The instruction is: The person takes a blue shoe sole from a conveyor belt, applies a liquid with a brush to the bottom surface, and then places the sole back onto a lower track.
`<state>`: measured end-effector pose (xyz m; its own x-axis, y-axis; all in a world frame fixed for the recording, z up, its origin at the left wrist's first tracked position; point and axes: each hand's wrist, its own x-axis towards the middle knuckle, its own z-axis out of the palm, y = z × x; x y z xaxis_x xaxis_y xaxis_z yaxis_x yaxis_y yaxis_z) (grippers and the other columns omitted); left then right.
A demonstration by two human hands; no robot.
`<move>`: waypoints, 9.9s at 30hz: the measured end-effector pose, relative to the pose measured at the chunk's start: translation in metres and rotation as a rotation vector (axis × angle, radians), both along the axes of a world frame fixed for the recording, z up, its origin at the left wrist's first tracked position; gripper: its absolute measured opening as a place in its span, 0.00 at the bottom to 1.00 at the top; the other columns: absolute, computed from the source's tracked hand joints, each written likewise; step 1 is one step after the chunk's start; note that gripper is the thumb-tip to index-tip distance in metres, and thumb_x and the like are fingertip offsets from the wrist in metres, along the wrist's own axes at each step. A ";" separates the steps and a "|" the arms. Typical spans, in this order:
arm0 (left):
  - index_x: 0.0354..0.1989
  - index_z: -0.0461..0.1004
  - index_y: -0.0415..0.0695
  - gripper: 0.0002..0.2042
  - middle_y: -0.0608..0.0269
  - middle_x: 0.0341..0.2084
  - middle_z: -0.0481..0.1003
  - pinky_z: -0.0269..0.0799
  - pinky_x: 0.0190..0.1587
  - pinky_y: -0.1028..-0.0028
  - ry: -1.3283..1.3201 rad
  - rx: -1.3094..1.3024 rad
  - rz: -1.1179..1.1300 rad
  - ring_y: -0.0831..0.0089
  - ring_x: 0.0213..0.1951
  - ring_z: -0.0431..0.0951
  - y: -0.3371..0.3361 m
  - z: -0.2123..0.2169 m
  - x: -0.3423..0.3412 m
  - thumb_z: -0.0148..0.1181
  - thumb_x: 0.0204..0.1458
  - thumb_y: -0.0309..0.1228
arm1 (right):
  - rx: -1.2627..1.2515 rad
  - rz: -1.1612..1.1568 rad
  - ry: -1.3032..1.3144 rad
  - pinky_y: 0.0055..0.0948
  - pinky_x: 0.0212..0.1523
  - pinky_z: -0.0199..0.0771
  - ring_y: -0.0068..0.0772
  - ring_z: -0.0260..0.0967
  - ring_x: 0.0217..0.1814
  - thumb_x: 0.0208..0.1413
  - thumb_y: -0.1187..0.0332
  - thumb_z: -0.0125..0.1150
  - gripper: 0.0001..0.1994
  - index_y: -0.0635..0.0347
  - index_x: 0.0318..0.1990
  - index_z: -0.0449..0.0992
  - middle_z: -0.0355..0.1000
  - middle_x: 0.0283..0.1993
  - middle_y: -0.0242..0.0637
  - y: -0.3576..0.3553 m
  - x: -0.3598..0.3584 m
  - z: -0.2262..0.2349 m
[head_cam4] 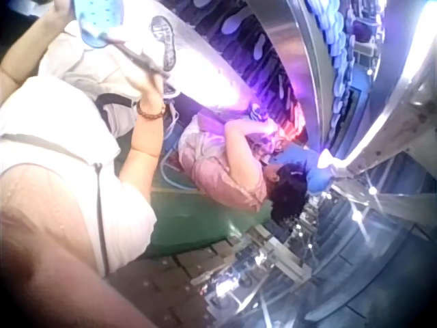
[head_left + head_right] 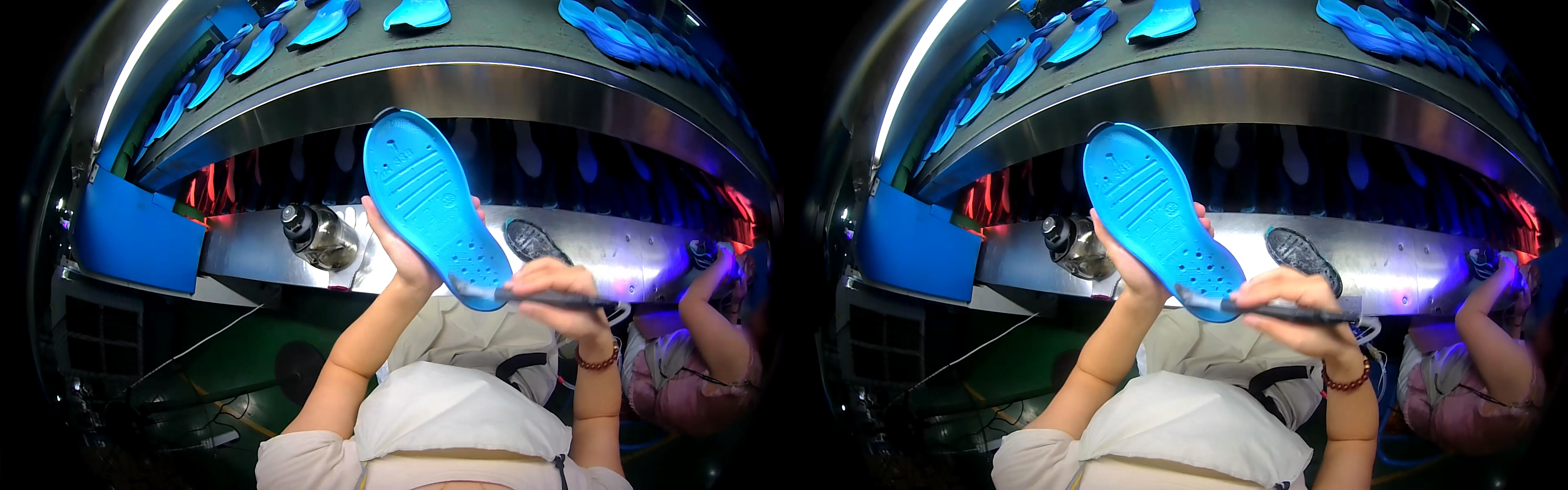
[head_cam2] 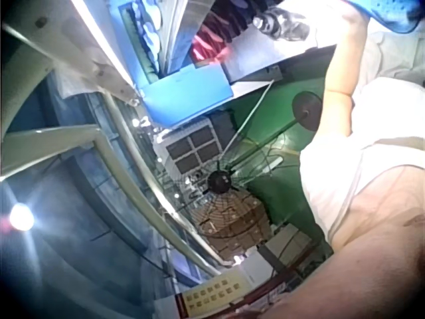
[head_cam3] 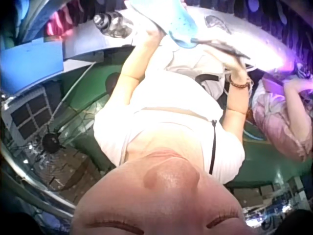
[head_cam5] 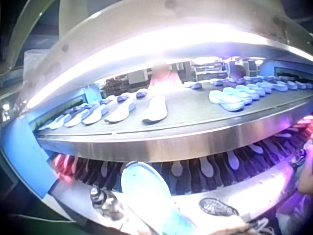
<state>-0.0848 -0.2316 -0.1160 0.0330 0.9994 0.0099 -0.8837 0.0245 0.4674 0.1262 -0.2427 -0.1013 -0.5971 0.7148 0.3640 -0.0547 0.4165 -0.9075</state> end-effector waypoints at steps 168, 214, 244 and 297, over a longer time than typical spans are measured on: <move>0.56 0.59 0.45 0.25 0.48 0.49 0.66 0.72 0.38 0.48 0.113 -0.372 -0.564 0.51 0.45 0.71 0.012 0.008 0.009 0.43 0.53 0.46 | 0.326 -0.723 -0.142 0.23 0.30 0.71 0.31 0.73 0.29 0.46 0.77 0.58 0.06 0.68 0.33 0.75 0.74 0.28 0.43 0.028 0.006 -0.013; 0.33 0.75 0.41 0.11 0.50 0.33 0.75 0.62 0.45 0.45 2.197 0.920 0.430 0.52 0.41 0.73 0.326 0.171 0.255 0.52 0.40 0.20 | 0.950 -1.088 -0.671 0.53 0.64 0.13 0.53 0.12 0.70 0.40 0.61 0.55 0.48 0.51 0.66 0.29 0.17 0.68 0.50 0.216 0.097 -0.043; 0.53 0.57 0.37 0.23 0.55 0.48 0.64 0.68 0.48 0.66 0.306 0.211 0.319 0.65 0.46 0.70 0.112 0.082 0.098 0.49 0.49 0.31 | 0.109 -0.839 -0.516 0.35 0.43 0.69 0.48 0.70 0.42 0.50 0.55 0.56 0.21 0.65 0.42 0.72 0.73 0.37 0.47 0.098 0.095 -0.045; 0.57 0.58 0.47 0.40 0.55 0.49 0.66 0.66 0.50 0.59 0.016 -0.195 -0.462 0.60 0.47 0.70 0.001 -0.024 0.058 0.19 0.48 0.66 | -0.406 -0.266 0.048 0.24 0.39 0.72 0.29 0.73 0.35 0.41 0.76 0.63 0.10 0.67 0.34 0.77 0.75 0.33 0.43 0.027 0.019 0.035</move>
<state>-0.0266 -0.2310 -0.1405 0.4715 0.8633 -0.1802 -0.7522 0.5004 0.4287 0.1457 -0.2153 -0.0666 -0.3635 0.9304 0.0467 -0.0397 0.0346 -0.9986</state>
